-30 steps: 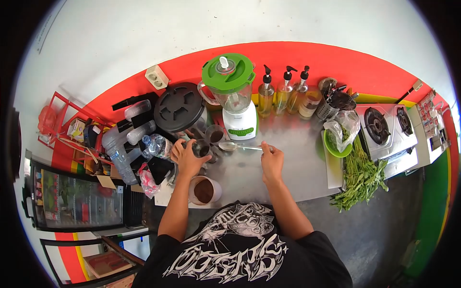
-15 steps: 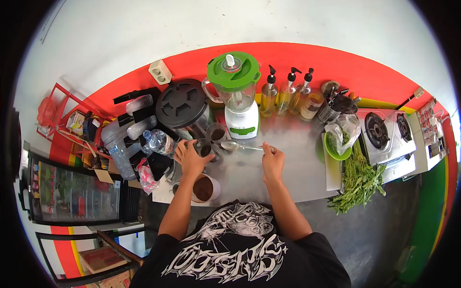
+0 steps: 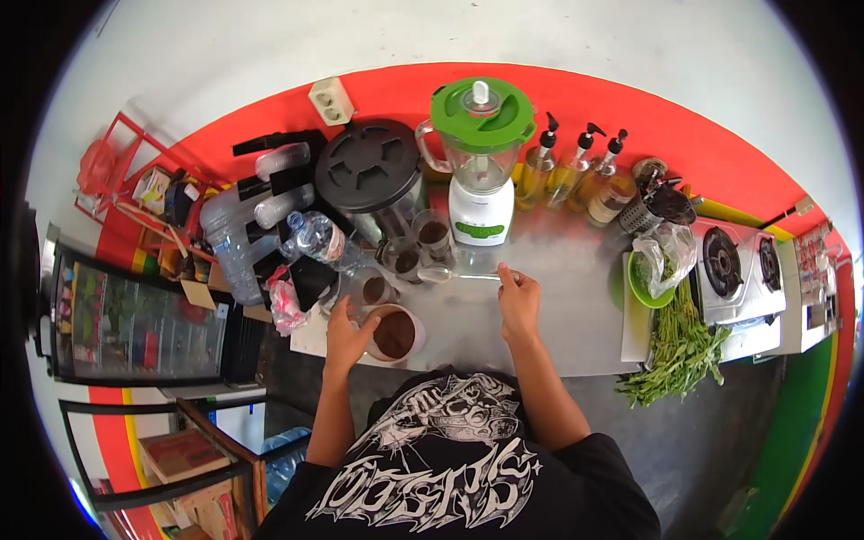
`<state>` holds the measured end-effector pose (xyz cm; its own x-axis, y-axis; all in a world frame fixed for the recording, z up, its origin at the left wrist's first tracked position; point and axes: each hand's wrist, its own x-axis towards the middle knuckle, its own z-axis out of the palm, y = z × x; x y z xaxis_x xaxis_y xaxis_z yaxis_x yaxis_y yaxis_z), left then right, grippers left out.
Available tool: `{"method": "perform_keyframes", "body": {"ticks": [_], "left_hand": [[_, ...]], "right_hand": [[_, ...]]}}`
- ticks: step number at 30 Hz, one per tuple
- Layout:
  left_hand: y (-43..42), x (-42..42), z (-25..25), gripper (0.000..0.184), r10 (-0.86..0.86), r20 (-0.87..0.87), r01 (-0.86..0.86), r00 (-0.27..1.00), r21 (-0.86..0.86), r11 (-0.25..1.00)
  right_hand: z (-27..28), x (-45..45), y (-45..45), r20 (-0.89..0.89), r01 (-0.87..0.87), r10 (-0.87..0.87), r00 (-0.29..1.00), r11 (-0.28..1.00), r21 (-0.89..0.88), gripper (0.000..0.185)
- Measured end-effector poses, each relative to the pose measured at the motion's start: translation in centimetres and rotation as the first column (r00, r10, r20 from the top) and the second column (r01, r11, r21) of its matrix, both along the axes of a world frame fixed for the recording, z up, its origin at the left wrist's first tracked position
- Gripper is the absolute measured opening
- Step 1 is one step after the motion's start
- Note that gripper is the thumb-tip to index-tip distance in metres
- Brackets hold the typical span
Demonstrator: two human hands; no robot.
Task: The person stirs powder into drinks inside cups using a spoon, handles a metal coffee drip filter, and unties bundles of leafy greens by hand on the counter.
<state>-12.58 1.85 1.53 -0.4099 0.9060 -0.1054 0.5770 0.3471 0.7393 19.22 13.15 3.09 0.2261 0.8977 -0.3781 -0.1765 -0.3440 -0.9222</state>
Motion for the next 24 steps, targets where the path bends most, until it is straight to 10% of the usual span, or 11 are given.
{"method": "perform_keyframes", "body": {"ticks": [8,24], "left_hand": [[-1.9,-0.1,-1.8,0.033,-0.071,0.111,0.058,0.991,0.113,0.992],[-1.5,5.7,-2.7,0.035,-0.124,0.422,0.150,0.898,-0.030,0.988]], "right_hand": [[-0.5,-3.6,-1.8,0.055,-0.276,0.278,0.959,0.960,-0.044,0.031],[0.1,-1.3,-5.8,0.169,-0.100,0.095,0.981,0.995,0.021,0.032]]}}
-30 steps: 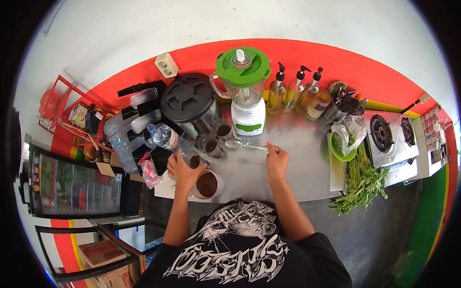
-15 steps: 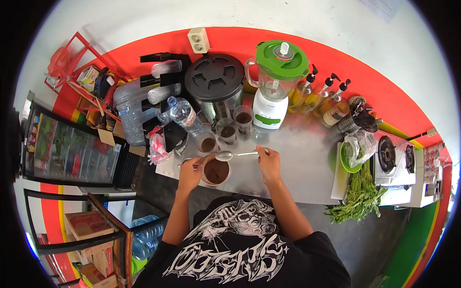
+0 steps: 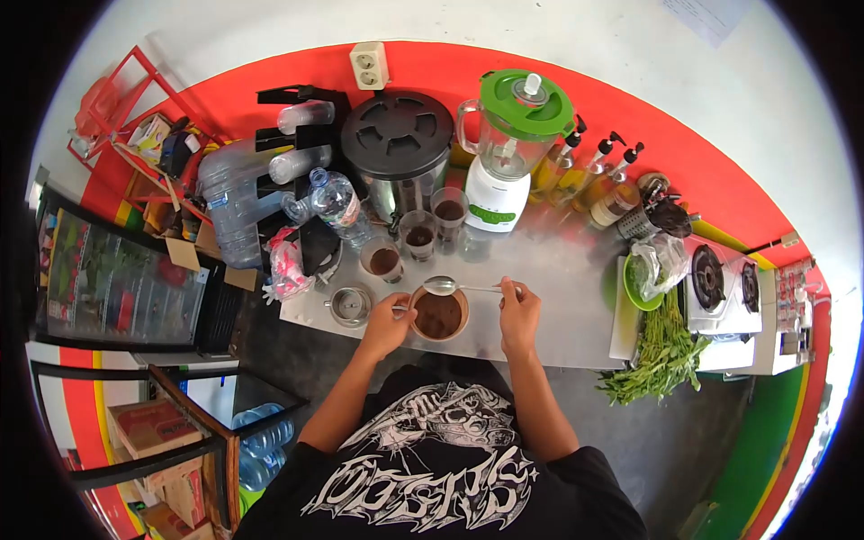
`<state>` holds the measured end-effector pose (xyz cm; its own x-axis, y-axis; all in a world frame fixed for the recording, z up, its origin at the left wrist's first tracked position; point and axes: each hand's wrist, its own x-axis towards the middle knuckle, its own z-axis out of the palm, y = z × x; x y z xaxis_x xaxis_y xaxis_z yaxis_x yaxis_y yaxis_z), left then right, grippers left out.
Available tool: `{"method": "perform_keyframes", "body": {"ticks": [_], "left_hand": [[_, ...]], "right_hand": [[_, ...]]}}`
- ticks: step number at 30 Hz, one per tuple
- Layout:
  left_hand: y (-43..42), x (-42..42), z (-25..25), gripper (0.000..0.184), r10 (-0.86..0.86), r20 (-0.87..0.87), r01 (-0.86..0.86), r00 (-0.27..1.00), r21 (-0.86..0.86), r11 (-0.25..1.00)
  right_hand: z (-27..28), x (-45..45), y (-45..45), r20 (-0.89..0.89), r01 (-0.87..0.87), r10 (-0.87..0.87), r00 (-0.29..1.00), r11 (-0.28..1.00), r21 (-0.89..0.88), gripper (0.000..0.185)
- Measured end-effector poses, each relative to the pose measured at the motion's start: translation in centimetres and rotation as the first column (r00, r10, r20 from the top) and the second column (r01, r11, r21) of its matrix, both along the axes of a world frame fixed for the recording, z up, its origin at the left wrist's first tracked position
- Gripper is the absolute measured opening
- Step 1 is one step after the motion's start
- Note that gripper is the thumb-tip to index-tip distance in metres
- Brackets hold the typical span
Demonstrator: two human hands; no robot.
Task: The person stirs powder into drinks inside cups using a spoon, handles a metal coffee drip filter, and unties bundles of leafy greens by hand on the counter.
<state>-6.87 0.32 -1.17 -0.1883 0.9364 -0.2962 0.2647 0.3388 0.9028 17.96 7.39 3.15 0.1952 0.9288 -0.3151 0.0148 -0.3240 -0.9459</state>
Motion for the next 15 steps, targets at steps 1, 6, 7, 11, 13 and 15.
{"method": "perform_keyframes", "body": {"ticks": [1,6,7,11,13,15], "left_hand": [[0.4,0.8,-0.2,0.035,-0.016,0.006,0.016,1.000,0.004,1.000],[3.4,3.8,-1.3,0.042,0.026,0.360,0.028,0.932,-0.142,0.989],[4.0,4.5,-1.4,0.041,0.034,0.430,0.038,0.902,-0.159,0.986],[6.7,7.7,-1.5,0.039,0.024,0.445,0.067,0.895,-0.187,0.980],[7.6,9.0,-1.4,0.038,0.020,0.408,0.058,0.913,-0.178,0.982],[8.1,9.8,-1.0,0.038,0.017,0.404,0.061,0.915,-0.178,0.982]], "right_hand": [[0.2,0.5,-0.3,0.035,0.043,-0.044,0.998,0.999,0.029,0.031],[0.4,3.4,-1.7,0.120,0.193,-0.208,0.971,0.973,0.125,0.029],[0.5,3.9,-2.0,0.107,0.215,-0.232,0.967,0.966,0.145,0.028],[0.9,5.5,-2.7,0.041,0.329,-0.344,0.938,0.921,0.209,0.027],[0.6,6.3,-2.9,0.019,0.364,-0.377,0.926,0.906,0.216,0.027],[0.4,6.8,-3.2,-0.008,0.400,-0.408,0.913,0.890,0.219,0.027]]}}
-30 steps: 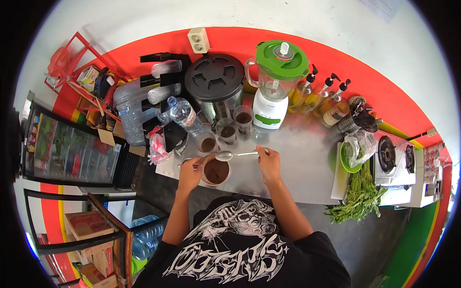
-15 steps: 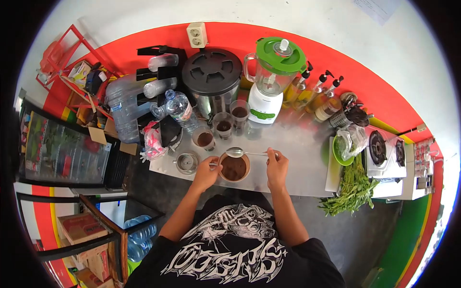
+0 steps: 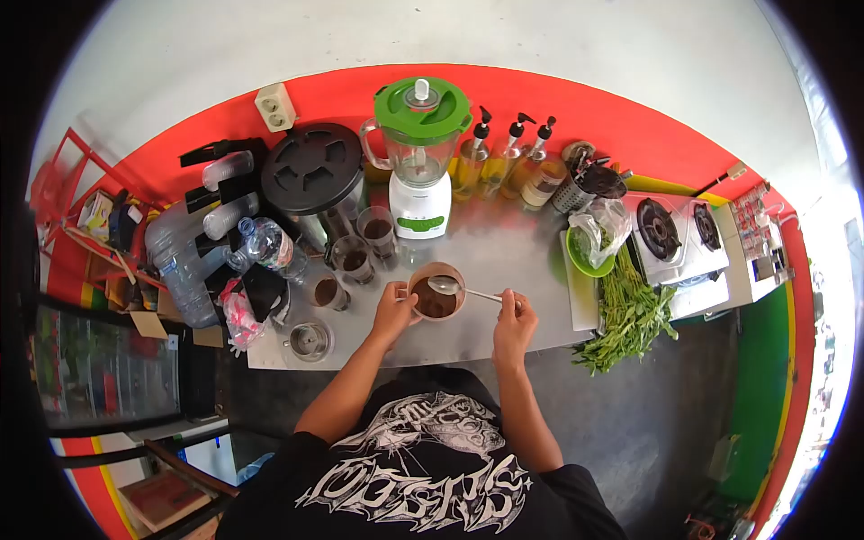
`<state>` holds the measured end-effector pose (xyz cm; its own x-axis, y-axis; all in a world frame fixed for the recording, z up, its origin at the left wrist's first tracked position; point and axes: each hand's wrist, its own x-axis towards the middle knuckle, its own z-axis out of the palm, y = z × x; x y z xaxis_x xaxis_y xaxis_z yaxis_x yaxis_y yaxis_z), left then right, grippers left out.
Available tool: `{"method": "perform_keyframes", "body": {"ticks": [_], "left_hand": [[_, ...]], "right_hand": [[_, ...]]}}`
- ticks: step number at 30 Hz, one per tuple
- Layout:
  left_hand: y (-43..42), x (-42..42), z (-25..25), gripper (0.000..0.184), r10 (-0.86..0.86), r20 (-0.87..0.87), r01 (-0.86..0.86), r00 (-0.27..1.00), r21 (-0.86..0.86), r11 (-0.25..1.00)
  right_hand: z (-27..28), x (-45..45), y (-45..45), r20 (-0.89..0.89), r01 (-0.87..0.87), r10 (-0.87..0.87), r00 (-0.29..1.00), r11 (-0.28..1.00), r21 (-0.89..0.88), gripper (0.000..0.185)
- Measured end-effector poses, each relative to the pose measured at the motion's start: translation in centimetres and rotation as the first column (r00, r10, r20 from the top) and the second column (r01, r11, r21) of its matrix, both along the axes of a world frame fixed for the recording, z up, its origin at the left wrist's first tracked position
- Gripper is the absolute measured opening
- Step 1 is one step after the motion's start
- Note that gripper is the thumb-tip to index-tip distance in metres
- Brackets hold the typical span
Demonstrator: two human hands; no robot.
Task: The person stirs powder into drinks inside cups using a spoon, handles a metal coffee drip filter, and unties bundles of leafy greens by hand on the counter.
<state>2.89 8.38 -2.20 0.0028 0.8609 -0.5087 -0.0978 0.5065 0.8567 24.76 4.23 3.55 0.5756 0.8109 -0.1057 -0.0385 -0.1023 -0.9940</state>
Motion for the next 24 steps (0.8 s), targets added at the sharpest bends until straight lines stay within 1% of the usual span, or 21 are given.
{"method": "perform_keyframes", "body": {"ticks": [2,4,5,7,8,10,11,12,13,14,15,17,18,19,21,24], "left_hand": [[0.1,0.0,0.0,0.039,0.001,-0.011,-0.001,1.000,-0.003,1.000],[-0.2,-1.0,0.2,0.040,-0.022,-0.242,0.070,0.970,0.191,0.979],[-0.6,-1.9,0.3,0.040,-0.028,-0.252,0.076,0.967,0.185,0.980],[-1.9,-4.1,4.5,0.043,0.047,-0.268,0.076,0.962,0.430,0.900],[-2.5,-5.4,5.3,0.043,0.040,-0.279,0.086,0.959,0.423,0.902],[-3.8,-8.2,6.1,0.047,0.202,-0.465,0.130,0.862,0.588,0.798],[-4.3,-9.3,6.0,0.047,0.196,-0.472,0.139,0.860,0.584,0.799],[-4.7,-10.2,5.9,0.049,0.357,-0.541,0.129,0.762,0.666,0.734],[-4.9,-11.2,5.7,0.051,0.513,-0.573,0.136,0.639,0.741,0.658],[-4.9,-12.4,4.6,0.065,0.526,-0.629,0.140,0.572,0.707,0.693],[-4.9,-12.9,4.2,0.065,0.525,-0.630,0.137,0.573,0.705,0.696],[-4.2,-13.7,3.3,0.083,0.544,-0.605,0.069,0.581,0.703,0.708],[-3.9,-14.0,3.0,0.095,0.487,-0.567,0.028,0.664,0.670,0.742],[-3.6,-14.1,2.7,0.095,0.486,-0.567,0.023,0.665,0.666,0.746],[-3.0,-14.0,2.3,0.093,0.403,-0.430,-0.101,0.808,0.573,0.813],[-2.3,-14.3,1.2,0.091,0.403,-0.472,-0.079,0.784,0.568,0.819]], "right_hand": [[-0.1,0.1,-0.2,-0.063,0.015,-0.014,0.998,1.000,0.019,0.027],[0.2,0.0,-0.2,-0.071,0.024,-0.023,0.997,1.000,0.017,0.027],[0.3,-0.2,-0.2,-0.075,0.026,-0.025,0.997,1.000,0.015,0.027],[0.8,-0.9,-0.1,-0.085,0.018,-0.018,0.996,1.000,0.006,0.028],[1.1,-1.3,-0.1,-0.084,0.006,-0.005,0.996,1.000,0.002,0.030],[1.6,-2.4,0.1,-0.108,0.001,-0.003,0.994,1.000,-0.020,0.030],[1.6,-2.9,0.1,-0.121,-0.010,0.006,0.993,0.999,-0.035,0.030],[1.6,-3.3,0.2,-0.125,-0.007,0.002,0.992,0.999,-0.038,0.030],[1.5,-3.7,0.2,-0.141,-0.035,0.031,0.990,0.999,-0.028,0.027],[1.5,-4.1,0.2,-0.154,-0.065,0.061,0.986,0.998,-0.020,0.025],[1.5,-4.5,0.1,-0.152,-0.067,0.062,0.986,0.997,-0.025,0.025],[1.6,-5.2,-0.2,-0.152,-0.087,0.084,0.985,0.996,-0.017,0.024],[1.8,-5.5,-0.5,-0.148,-0.092,0.087,0.985,0.996,-0.023,0.024],[2.2,-5.7,-0.9,-0.138,-0.092,0.088,0.986,0.995,-0.024,0.024],[2.8,-6.2,-1.6,-0.125,-0.089,0.085,0.989,0.996,-0.028,0.024],[3.1,-6.4,-3.0,-0.145,-0.065,0.064,0.987,0.998,-0.007,0.027]]}}
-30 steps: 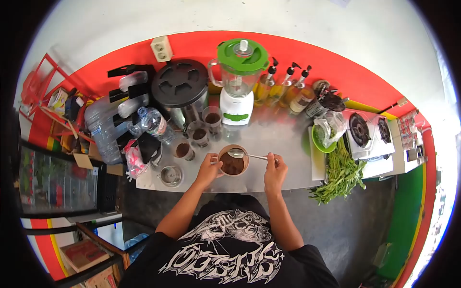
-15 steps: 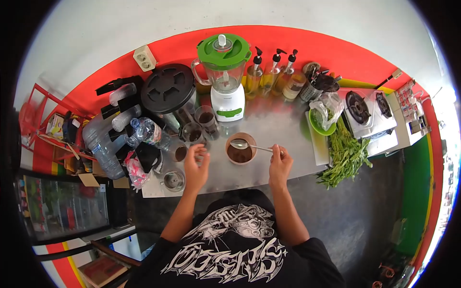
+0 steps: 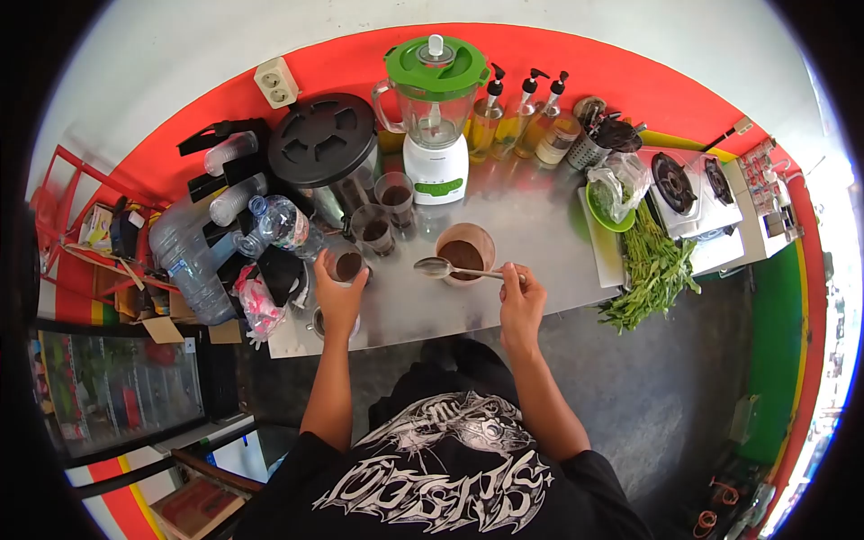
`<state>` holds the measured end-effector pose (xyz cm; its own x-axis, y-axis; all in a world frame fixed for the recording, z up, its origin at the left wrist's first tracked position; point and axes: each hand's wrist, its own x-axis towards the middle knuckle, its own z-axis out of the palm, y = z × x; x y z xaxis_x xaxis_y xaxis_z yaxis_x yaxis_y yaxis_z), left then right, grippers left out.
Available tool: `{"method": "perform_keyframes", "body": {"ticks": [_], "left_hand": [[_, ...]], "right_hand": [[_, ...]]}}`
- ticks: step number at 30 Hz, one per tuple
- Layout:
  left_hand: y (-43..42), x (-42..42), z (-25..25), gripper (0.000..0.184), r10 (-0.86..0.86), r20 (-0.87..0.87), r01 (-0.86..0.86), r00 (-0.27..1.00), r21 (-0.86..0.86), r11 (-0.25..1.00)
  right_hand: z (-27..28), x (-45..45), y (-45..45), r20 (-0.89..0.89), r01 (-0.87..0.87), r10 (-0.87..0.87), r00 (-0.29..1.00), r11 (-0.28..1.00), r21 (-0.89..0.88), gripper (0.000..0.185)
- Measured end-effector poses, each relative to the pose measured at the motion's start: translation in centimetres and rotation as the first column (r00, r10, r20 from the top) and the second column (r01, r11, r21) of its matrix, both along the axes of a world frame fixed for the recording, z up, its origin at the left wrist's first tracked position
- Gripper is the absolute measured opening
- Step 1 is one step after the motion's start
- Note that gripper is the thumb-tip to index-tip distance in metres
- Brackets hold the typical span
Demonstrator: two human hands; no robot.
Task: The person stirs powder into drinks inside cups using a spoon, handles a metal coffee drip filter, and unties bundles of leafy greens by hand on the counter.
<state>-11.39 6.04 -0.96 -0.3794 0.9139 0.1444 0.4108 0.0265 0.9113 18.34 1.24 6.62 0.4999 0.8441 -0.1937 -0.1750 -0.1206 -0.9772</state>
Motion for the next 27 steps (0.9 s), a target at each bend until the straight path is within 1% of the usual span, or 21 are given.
{"method": "perform_keyframes", "body": {"ticks": [4,6,7,8,9,10,11,12,13,14,15,16,17,19,20,21,23,24,26,27], "left_hand": [[-0.6,0.2,-0.1,0.088,-0.023,-0.035,0.024,0.999,0.024,0.999],[-1.8,0.5,0.8,0.083,-0.102,-0.048,0.103,0.994,0.020,0.994],[-2.3,0.7,1.2,0.083,-0.104,-0.052,0.105,0.993,0.028,0.994],[-2.9,1.0,1.6,0.083,-0.163,-0.056,0.164,0.985,0.022,0.986],[-3.4,1.3,1.8,0.082,-0.222,-0.059,0.223,0.973,0.014,0.975],[-3.8,1.6,2.0,0.082,-0.273,-0.070,0.275,0.959,0.013,0.961],[-4.3,2.0,2.2,0.082,-0.274,-0.071,0.276,0.959,0.018,0.961],[-4.7,2.4,2.6,0.082,-0.338,-0.093,0.337,0.937,-0.019,0.941],[-5.0,2.8,3.0,0.081,-0.401,-0.110,0.396,0.910,-0.057,0.916],[-5.3,3.3,3.2,0.082,-0.443,-0.057,0.440,0.895,-0.060,0.896],[-5.5,3.7,2.8,0.082,-0.448,-0.049,0.445,0.893,-0.060,0.893],[-5.7,4.0,2.5,0.083,-0.486,-0.034,0.485,0.873,-0.043,0.874],[-6.0,4.2,2.2,0.084,-0.523,-0.020,0.522,0.852,-0.027,0.852],[-6.3,4.8,2.0,0.083,-0.537,-0.041,0.535,0.842,-0.052,0.843],[-6.4,5.0,1.9,0.083,-0.546,-0.067,0.542,0.835,-0.078,0.837],[-6.6,5.2,1.9,0.083,-0.547,-0.067,0.542,0.835,-0.079,0.837],[-6.7,5.5,1.8,0.082,-0.553,-0.068,0.549,0.830,-0.073,0.833],[-6.9,5.5,1.6,0.082,-0.547,-0.068,0.543,0.834,-0.071,0.837],[-7.0,5.4,1.2,0.088,-0.574,-0.016,0.568,0.819,-0.126,0.813],[-7.1,5.4,1.2,0.088,-0.568,-0.021,0.562,0.823,-0.125,0.818]], "right_hand": [[-0.4,-0.2,-2.0,0.002,0.005,-0.005,1.000,1.000,0.014,0.028],[-0.4,-0.7,-2.4,0.004,-0.006,0.005,1.000,0.999,0.039,0.029],[-0.2,-1.0,-2.6,0.083,-0.031,0.024,0.996,0.997,0.076,0.029],[-0.1,-1.4,-2.7,0.162,-0.057,0.038,0.986,0.992,0.110,0.029],[0.2,-1.7,-2.7,0.159,-0.053,0.034,0.987,0.992,0.118,0.029],[0.6,-2.0,-2.7,0.261,-0.106,0.071,0.963,0.987,0.123,0.030],[0.7,-2.3,-2.7,0.361,-0.159,0.106,0.926,0.980,0.119,0.031],[0.7,-2.7,-2.7,0.389,-0.180,0.111,0.914,0.973,0.146,0.025],[0.6,-3.0,-2.6,0.393,-0.178,0.108,0.913,0.973,0.148,0.025],[0.6,-3.2,-2.6,0.449,-0.237,0.134,0.884,0.954,0.181,0.020],[0.6,-3.4,-2.7,0.504,-0.296,0.157,0.849,0.932,0.208,0.016],[0.8,-3.4,-2.7,0.571,-0.375,0.210,0.793,0.908,0.186,0.012],[0.6,-3.5,-2.6,0.574,-0.371,0.209,0.792,0.911,0.180,0.012],[-0.3,-3.9,-2.1,0.803,-0.582,0.193,0.564,0.782,0.221,0.009],[-0.7,-4.0,-1.9,0.847,-0.622,0.254,0.467,0.775,0.110,0.010],[-0.8,-4.3,-1.7,0.846,-0.622,0.255,0.467,0.775,0.110,0.010],[-1.0,-5.0,-1.0,0.957,-0.699,0.218,0.191,0.715,-0.023,0.012],[-1.4,-5.4,-0.8,0.958,-0.704,0.217,0.189,0.710,-0.022,0.012],[-2.4,-6.2,-0.2,0.961,-0.699,0.275,-0.037,0.680,-0.221,0.016],[-2.8,-6.6,0.0,0.962,-0.705,0.271,-0.036,0.676,-0.217,0.016]]}}
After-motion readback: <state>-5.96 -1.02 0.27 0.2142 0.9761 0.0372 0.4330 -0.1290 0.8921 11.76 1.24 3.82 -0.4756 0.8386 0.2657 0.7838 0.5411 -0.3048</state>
